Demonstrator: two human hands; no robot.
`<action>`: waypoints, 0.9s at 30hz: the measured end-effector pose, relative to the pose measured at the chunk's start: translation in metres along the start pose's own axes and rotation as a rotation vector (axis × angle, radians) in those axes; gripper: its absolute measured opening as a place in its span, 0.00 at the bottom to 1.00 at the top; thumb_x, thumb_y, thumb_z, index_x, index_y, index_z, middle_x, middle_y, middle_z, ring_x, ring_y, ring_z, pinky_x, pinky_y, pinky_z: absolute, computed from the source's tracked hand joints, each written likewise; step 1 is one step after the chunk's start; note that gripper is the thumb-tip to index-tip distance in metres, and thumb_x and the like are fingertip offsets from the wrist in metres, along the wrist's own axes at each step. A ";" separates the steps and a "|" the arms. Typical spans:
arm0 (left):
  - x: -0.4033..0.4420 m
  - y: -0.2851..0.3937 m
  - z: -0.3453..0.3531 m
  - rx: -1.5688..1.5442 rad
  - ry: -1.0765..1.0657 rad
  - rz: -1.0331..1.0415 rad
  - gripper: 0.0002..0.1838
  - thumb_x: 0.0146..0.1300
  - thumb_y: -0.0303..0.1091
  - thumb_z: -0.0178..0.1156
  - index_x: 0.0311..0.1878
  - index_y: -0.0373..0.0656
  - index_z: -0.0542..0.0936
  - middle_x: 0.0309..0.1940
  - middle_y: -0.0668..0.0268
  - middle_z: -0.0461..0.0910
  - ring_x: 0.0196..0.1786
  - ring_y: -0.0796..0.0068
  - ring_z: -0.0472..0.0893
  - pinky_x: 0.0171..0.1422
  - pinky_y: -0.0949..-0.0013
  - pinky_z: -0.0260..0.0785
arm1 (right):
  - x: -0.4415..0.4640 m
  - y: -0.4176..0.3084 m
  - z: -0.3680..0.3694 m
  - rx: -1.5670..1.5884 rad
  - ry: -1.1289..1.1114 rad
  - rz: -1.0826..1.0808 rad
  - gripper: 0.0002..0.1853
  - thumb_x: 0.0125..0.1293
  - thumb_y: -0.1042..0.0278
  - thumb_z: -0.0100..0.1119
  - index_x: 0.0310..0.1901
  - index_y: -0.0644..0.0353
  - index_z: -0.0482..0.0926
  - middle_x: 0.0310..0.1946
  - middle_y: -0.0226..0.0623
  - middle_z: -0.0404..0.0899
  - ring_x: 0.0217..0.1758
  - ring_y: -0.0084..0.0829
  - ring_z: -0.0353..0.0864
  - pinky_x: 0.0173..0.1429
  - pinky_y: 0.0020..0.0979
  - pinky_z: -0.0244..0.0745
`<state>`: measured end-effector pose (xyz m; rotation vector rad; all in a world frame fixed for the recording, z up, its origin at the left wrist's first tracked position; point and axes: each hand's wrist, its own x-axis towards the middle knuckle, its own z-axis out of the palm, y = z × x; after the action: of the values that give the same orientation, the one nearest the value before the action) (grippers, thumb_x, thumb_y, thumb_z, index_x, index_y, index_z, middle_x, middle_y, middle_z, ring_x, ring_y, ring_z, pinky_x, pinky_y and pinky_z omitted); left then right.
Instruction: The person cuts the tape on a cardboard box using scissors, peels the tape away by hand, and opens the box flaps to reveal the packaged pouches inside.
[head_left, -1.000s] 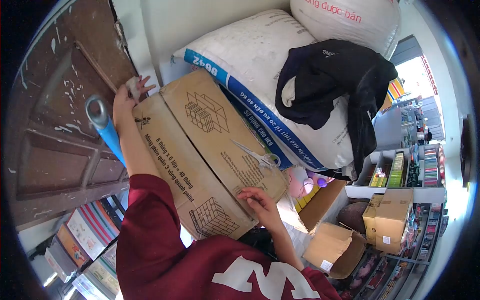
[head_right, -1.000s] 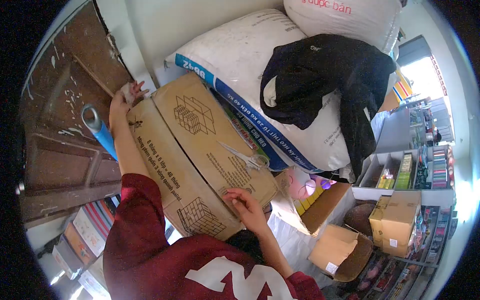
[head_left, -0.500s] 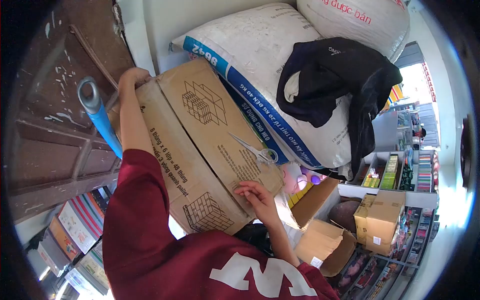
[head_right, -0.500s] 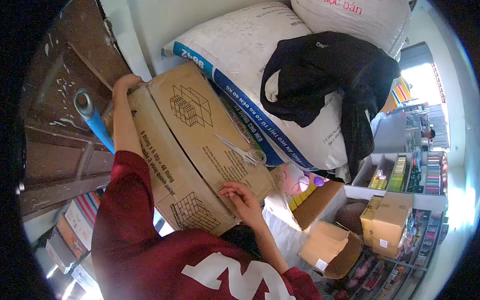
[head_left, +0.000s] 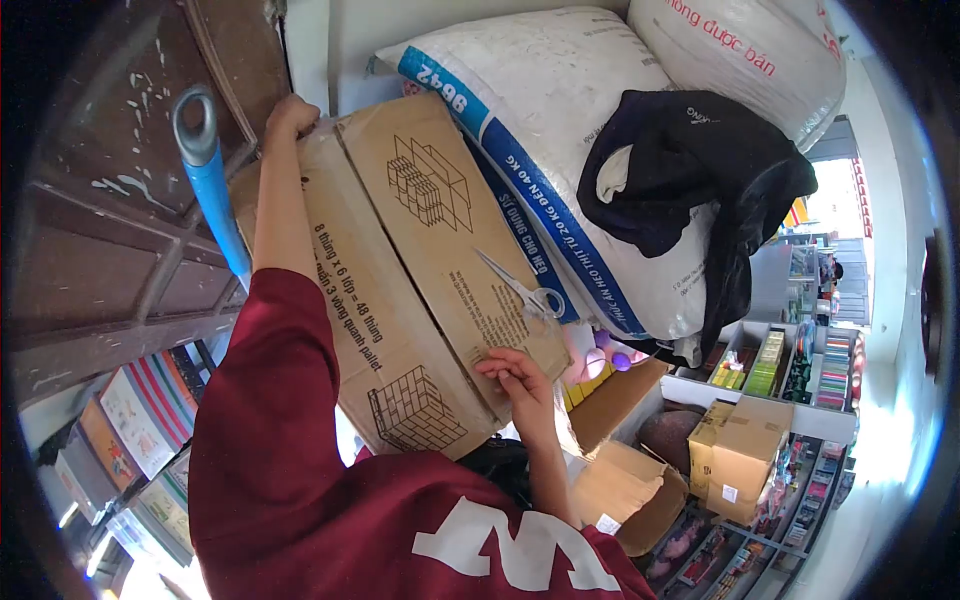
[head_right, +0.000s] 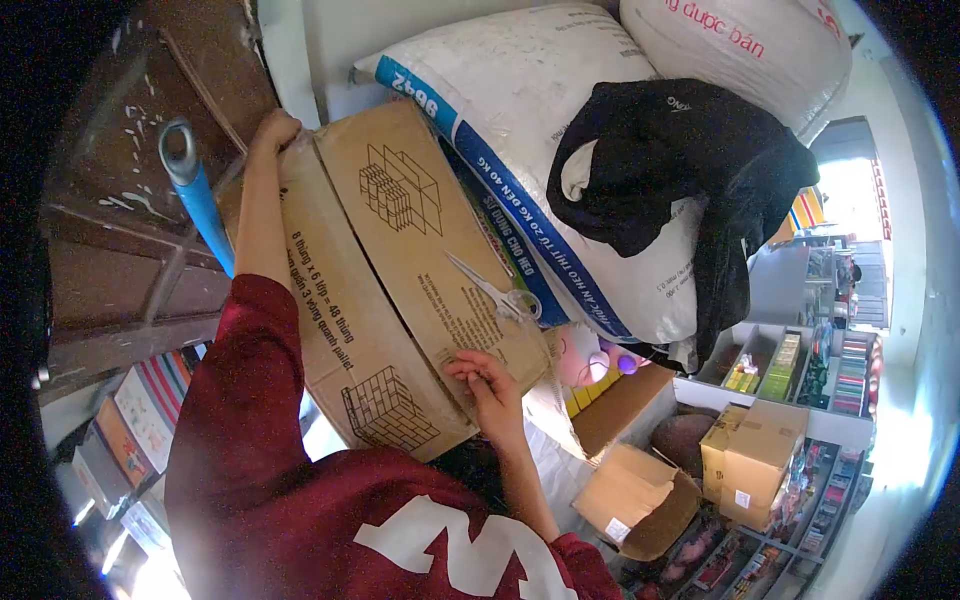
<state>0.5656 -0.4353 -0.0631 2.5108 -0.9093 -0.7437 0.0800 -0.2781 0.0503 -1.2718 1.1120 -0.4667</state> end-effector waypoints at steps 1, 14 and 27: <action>0.003 -0.002 0.003 0.004 0.048 -0.021 0.19 0.43 0.34 0.53 0.40 0.37 0.79 0.43 0.51 0.77 0.48 0.57 0.77 0.50 0.60 0.68 | -0.001 0.002 0.001 -0.007 0.004 -0.010 0.15 0.60 0.77 0.42 0.49 0.62 0.70 0.39 0.33 0.78 0.43 0.21 0.73 0.46 0.20 0.63; -0.063 0.051 -0.025 -0.516 0.534 0.517 0.13 0.54 0.40 0.60 0.35 0.39 0.81 0.27 0.62 0.80 0.30 0.72 0.78 0.36 0.69 0.68 | -0.014 0.025 -0.001 -0.048 -0.054 -0.130 0.12 0.64 0.78 0.44 0.49 0.64 0.69 0.39 0.35 0.77 0.45 0.23 0.73 0.52 0.23 0.65; -0.424 0.172 0.080 -0.715 -0.096 1.173 0.08 0.53 0.35 0.59 0.33 0.41 0.78 0.33 0.58 0.77 0.35 0.60 0.78 0.38 0.66 0.69 | -0.034 -0.025 0.007 1.189 -0.409 -0.122 0.35 0.60 0.41 0.46 0.62 0.55 0.53 0.57 0.47 0.63 0.54 0.37 0.69 0.52 0.33 0.66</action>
<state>0.1591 -0.2880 0.1080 1.0372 -1.5347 -0.5882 0.0776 -0.2547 0.0860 -0.3326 0.2589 -0.7558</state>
